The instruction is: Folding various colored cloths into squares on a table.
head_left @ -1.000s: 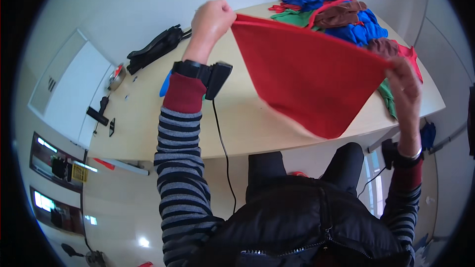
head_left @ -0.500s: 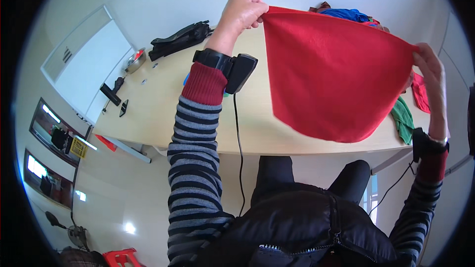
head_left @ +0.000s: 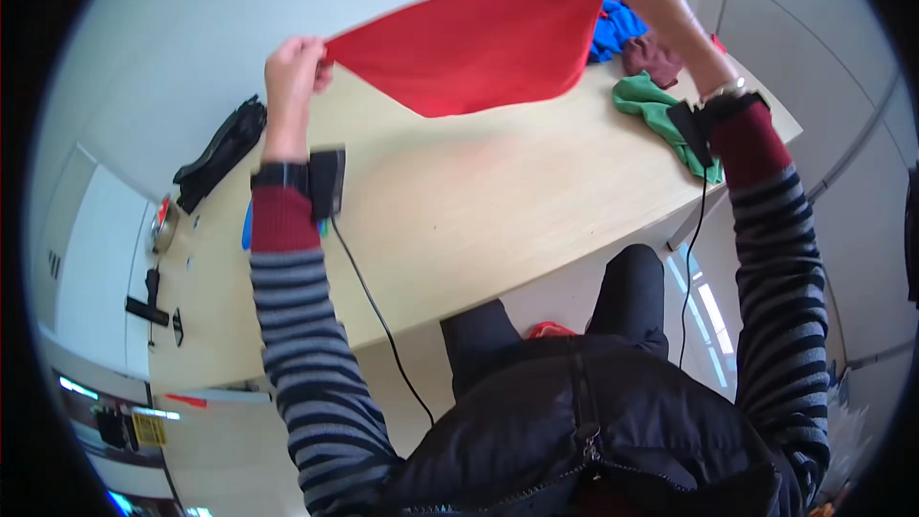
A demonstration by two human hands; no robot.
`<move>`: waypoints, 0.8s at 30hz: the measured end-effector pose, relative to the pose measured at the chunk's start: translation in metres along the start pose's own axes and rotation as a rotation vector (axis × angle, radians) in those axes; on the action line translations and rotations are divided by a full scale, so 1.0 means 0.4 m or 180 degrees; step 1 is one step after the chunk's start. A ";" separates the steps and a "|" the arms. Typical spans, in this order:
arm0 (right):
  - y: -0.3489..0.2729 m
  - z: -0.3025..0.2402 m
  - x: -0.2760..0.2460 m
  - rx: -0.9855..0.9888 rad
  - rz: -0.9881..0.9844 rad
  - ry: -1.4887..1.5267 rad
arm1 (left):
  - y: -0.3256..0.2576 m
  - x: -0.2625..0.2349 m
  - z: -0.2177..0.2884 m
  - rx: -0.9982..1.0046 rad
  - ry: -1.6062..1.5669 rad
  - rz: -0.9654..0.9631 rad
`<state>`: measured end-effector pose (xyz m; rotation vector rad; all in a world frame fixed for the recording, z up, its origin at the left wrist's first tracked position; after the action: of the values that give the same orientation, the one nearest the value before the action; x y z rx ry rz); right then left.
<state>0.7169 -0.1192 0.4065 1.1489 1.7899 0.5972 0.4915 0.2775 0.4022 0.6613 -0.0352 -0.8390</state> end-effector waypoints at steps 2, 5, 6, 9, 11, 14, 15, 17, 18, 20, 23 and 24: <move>-0.076 -0.061 0.061 0.0003 0.0036 -0.0510 | -0.064 -0.015 -0.081 -0.0054 -0.0035 0.0061; -0.256 0.013 0.144 -0.0227 -0.0108 -0.0687 | -0.192 0.048 -0.288 -0.0549 0.0201 -0.0248; -0.327 0.064 0.171 0.0066 -0.0279 -0.0769 | -0.242 0.074 -0.368 -0.0777 0.0117 -0.0378; -0.517 0.138 0.277 0.0369 -0.0753 -0.0632 | -0.394 0.114 -0.563 -0.1253 0.0293 -0.0624; -0.569 0.164 0.282 0.0483 -0.0947 -0.0680 | -0.454 0.136 -0.600 -0.1553 0.0337 -0.0646; -0.612 0.137 0.290 0.0208 -0.1130 -0.0929 | -0.521 0.134 -0.625 -0.1805 0.0347 -0.0648; -0.618 0.132 0.285 0.0239 -0.1126 -0.0937 | -0.525 0.132 -0.622 -0.1752 0.0281 -0.0624; -0.639 0.114 0.288 0.0154 -0.1243 -0.0941 | -0.543 0.128 -0.624 -0.1698 0.0208 -0.0630; -0.655 0.105 0.293 0.0112 -0.1300 -0.0946 | -0.555 0.122 -0.629 -0.1687 0.0194 -0.0592; -0.665 0.079 0.299 0.0054 -0.1334 -0.0921 | -0.564 0.101 -0.638 -0.1673 0.0165 -0.0502; -0.674 0.034 0.325 -0.0093 -0.1408 -0.0826 | -0.551 0.037 -0.667 -0.1882 0.0248 -0.0486; -0.676 0.020 0.336 -0.0169 -0.1509 -0.0780 | -0.545 0.038 -0.666 -0.1977 0.0279 -0.0487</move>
<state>0.5787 -0.1223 0.1379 0.6890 1.7366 0.2103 0.4290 0.3029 0.0644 0.1139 0.3473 -0.9064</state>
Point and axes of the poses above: each hand's wrist, its own y-axis towards the middle knuckle, its own x-axis out of the palm, z = x × y, the point moved 6 cm from there along y, towards the middle knuckle, and after that the axes turned 3 degrees about -y, right-handed, at the moved point
